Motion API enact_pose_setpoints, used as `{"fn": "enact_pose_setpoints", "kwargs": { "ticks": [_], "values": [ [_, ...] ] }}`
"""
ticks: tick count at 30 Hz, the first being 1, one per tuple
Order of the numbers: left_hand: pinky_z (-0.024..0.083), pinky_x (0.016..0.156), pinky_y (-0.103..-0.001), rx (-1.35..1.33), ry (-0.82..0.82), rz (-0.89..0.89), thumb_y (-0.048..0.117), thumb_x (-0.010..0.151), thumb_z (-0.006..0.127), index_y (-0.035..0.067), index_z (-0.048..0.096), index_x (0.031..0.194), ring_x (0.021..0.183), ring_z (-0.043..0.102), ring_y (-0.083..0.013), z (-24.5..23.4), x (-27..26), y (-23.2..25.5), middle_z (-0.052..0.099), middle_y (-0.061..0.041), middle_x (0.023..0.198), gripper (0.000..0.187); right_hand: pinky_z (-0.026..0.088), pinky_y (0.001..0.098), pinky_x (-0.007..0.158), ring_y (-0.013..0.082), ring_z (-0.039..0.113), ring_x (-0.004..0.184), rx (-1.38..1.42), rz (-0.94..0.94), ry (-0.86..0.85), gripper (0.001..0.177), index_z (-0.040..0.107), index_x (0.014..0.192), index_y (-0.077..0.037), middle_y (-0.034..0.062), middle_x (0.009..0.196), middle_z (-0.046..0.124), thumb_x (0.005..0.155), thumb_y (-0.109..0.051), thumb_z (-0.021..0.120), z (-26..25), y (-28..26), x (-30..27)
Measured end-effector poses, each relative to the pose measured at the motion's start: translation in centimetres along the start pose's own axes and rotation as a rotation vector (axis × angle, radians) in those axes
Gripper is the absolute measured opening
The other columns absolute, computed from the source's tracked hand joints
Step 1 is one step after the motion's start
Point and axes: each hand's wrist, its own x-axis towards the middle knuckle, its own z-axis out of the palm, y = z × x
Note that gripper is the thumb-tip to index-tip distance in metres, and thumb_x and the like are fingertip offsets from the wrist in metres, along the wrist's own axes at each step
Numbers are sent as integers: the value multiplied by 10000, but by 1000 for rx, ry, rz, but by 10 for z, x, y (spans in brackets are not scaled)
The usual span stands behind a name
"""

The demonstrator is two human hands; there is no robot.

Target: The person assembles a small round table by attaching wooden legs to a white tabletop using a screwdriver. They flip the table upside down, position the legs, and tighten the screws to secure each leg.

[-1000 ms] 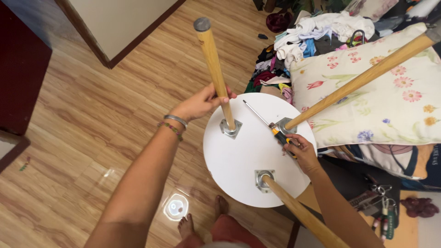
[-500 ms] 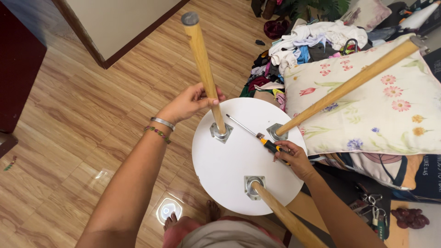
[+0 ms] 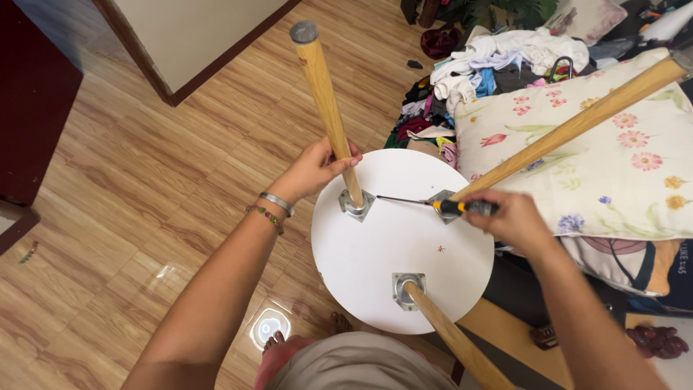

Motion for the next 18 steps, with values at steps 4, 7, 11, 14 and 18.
{"fn": "enact_pose_setpoints", "kwargs": {
  "ticks": [4, 7, 11, 14, 18],
  "values": [
    [553, 891, -282, -119, -34, 46, 220, 963, 704, 38, 649, 1084, 984, 662, -94, -1, 1, -1, 727, -25, 1015, 225, 527, 337, 554, 176, 677, 564, -175, -266, -13, 328, 804, 1055, -152, 81, 697, 743, 730, -193, 819, -23, -67, 4],
    [550, 885, -298, -72, -13, -8, 202, 960, 714, 36, 656, 1096, 974, 650, -110, -2, -2, 0, 720, -40, 1010, 223, 546, 356, 623, 231, 706, 604, -359, -283, -115, 348, 813, 1052, -172, 121, 708, 759, 708, -222, 831, -27, -96, 17],
    [557, 895, -305, -73, -4, 16, 189, 956, 708, 29, 664, 1102, 989, 669, -116, -1, -3, 0, 729, -46, 1022, 221, 567, 379, 675, 264, 730, 645, -436, -280, -184, 352, 802, 1076, -173, 132, 739, 780, 728, -220, 785, -25, -118, 28],
    [566, 897, -300, -81, 5, 24, 188, 951, 706, 29, 656, 1105, 994, 682, -117, 0, 0, -1, 736, -48, 1029, 226, 576, 405, 704, 296, 726, 678, -536, -329, -210, 363, 806, 1080, -170, 162, 775, 754, 721, -225, 799, -24, -129, 36],
    [563, 894, -291, -47, 3, 14, 180, 956, 708, 28, 662, 1104, 991, 687, -124, -1, -1, -2, 749, -60, 1029, 217, 587, 405, 765, 316, 740, 747, -606, -461, -241, 349, 810, 1049, -135, 153, 814, 766, 707, -200, 789, -23, -143, 45]
  ]
}}
